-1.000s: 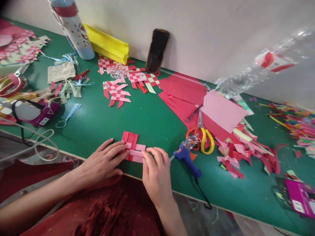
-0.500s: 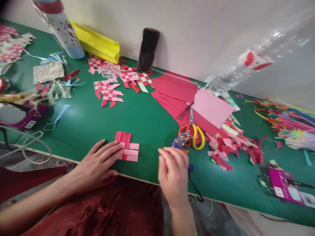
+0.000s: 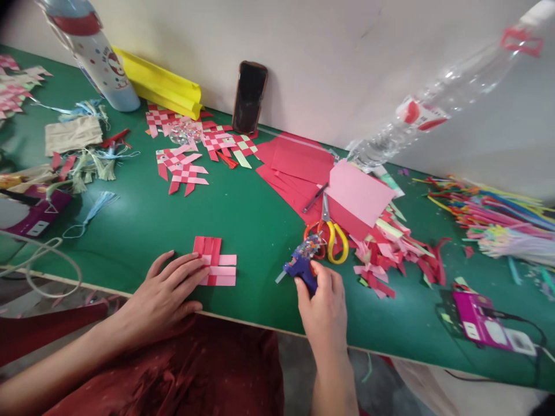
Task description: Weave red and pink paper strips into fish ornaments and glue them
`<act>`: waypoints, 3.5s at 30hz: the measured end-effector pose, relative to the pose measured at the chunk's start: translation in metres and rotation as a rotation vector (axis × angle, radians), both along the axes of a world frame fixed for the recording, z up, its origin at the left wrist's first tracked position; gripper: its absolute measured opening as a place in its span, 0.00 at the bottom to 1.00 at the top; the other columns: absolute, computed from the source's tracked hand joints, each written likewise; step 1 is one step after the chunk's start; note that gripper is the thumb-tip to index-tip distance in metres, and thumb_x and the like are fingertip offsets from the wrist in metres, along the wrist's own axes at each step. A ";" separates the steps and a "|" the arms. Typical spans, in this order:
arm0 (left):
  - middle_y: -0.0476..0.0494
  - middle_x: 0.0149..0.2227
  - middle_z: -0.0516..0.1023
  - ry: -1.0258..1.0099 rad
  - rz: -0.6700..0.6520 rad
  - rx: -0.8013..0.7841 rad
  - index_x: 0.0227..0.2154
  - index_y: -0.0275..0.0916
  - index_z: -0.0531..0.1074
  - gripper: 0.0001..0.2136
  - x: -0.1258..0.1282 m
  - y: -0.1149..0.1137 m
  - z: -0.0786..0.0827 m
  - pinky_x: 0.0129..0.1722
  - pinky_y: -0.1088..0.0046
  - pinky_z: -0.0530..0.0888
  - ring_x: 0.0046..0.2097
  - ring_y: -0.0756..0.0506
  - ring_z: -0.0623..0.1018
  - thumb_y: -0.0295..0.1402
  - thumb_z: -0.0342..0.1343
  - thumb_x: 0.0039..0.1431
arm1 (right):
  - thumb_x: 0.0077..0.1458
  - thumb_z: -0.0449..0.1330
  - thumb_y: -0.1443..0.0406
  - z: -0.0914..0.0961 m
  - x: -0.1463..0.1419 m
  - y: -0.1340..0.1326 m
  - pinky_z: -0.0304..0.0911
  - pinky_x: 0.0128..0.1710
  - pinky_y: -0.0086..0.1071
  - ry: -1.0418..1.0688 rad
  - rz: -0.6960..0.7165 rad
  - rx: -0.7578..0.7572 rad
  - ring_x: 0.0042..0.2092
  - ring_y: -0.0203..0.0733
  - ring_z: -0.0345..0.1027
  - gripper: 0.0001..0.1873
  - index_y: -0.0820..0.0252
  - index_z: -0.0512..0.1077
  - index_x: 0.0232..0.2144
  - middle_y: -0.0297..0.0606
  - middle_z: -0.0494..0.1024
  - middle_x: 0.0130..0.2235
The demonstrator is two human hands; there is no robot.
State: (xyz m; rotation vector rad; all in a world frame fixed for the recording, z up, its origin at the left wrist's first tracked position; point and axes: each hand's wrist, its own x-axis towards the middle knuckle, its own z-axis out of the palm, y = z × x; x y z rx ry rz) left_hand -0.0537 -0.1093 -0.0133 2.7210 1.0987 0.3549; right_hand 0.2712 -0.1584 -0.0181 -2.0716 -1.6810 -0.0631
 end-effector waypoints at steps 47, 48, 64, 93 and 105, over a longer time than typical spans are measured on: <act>0.42 0.53 0.75 -0.084 -0.040 -0.003 0.50 0.42 0.71 0.13 0.005 0.014 0.000 0.62 0.48 0.55 0.58 0.37 0.68 0.33 0.53 0.64 | 0.47 0.70 0.58 0.031 -0.029 -0.005 0.66 0.31 0.31 1.427 -0.104 0.108 0.30 0.35 0.69 0.15 0.54 0.74 0.37 0.33 0.75 0.30; 0.42 0.53 0.74 -0.088 -0.038 -0.006 0.51 0.42 0.71 0.13 0.004 0.014 0.000 0.62 0.48 0.56 0.58 0.37 0.68 0.32 0.53 0.64 | 0.45 0.71 0.58 0.033 -0.027 -0.005 0.66 0.30 0.30 1.428 -0.127 0.129 0.29 0.35 0.69 0.16 0.55 0.73 0.35 0.32 0.74 0.29; 0.41 0.42 0.76 -0.208 -0.035 -0.110 0.42 0.36 0.72 0.13 0.011 0.028 0.013 0.48 0.63 0.74 0.46 0.44 0.73 0.20 0.44 0.64 | 0.60 0.58 0.52 0.023 -0.042 -0.015 0.70 0.36 0.35 1.017 0.159 -0.356 0.33 0.42 0.73 0.17 0.58 0.77 0.41 0.41 0.80 0.34; 0.41 0.41 0.71 0.016 -0.036 -0.243 0.47 0.40 0.71 0.16 0.033 0.044 0.014 0.46 0.63 0.70 0.43 0.42 0.69 0.22 0.49 0.58 | 0.59 0.60 0.52 0.021 -0.042 -0.016 0.73 0.30 0.35 1.254 0.149 -0.402 0.28 0.40 0.73 0.17 0.58 0.77 0.41 0.46 0.81 0.43; 0.42 0.38 0.71 -0.030 -0.012 -0.283 0.34 0.38 0.69 0.10 0.033 0.044 0.011 0.43 0.64 0.68 0.42 0.43 0.68 0.19 0.48 0.55 | 0.59 0.59 0.52 0.013 -0.038 -0.021 0.68 0.29 0.33 1.338 0.128 -0.380 0.26 0.37 0.69 0.17 0.59 0.74 0.39 0.44 0.79 0.41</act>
